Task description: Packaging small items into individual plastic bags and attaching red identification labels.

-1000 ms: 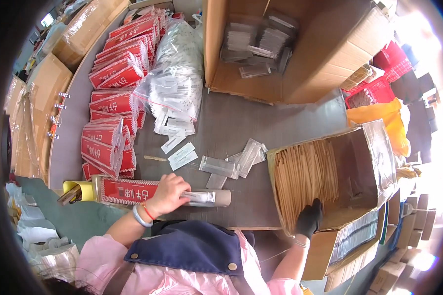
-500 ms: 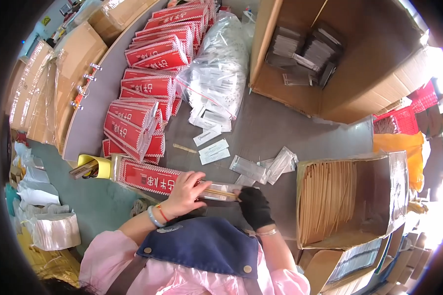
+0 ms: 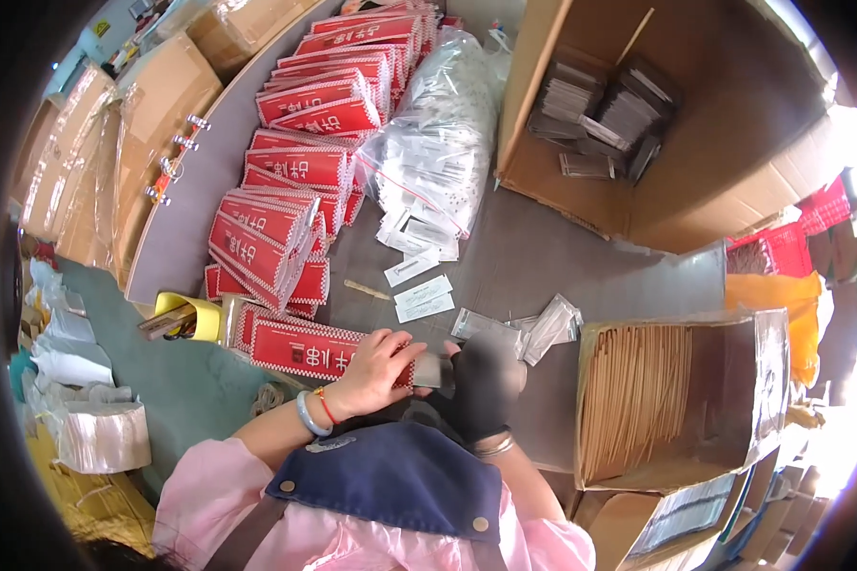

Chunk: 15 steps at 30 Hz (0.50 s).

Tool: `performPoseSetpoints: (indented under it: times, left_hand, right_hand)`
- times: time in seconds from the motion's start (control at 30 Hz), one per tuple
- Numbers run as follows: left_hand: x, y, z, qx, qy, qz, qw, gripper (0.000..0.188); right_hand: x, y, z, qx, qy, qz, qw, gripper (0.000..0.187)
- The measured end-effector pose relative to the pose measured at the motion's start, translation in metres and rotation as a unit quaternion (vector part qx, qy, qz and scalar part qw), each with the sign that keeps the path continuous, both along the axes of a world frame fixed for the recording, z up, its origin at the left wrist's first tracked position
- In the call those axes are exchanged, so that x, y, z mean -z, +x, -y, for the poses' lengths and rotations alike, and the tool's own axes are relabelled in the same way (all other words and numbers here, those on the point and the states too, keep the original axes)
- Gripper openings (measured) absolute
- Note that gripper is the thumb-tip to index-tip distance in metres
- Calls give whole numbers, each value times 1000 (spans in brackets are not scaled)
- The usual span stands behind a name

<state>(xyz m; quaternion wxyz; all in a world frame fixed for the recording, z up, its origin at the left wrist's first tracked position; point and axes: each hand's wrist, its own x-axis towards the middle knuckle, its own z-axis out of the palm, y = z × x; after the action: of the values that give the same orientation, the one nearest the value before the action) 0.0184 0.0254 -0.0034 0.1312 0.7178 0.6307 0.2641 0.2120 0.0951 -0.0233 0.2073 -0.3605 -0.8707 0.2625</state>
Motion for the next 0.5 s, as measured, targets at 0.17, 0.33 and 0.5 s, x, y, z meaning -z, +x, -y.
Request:
performPoseSetpoints:
  times: [0.17,0.33,0.5]
  left_hand:
    - [-8,2,2,81,-5,-100,992,19]
    - [-75,-24,-13,133,27,-173,976,8]
    - [-88,-126,-61,-72,179,-298,935,22]
  right_hand:
    - [-5,13,-6,-46,30,93,994,65]
    - [-57,18,-15,-15,78,36,996,67]
    - [-41,55,-30,152,71,-2,986,68]
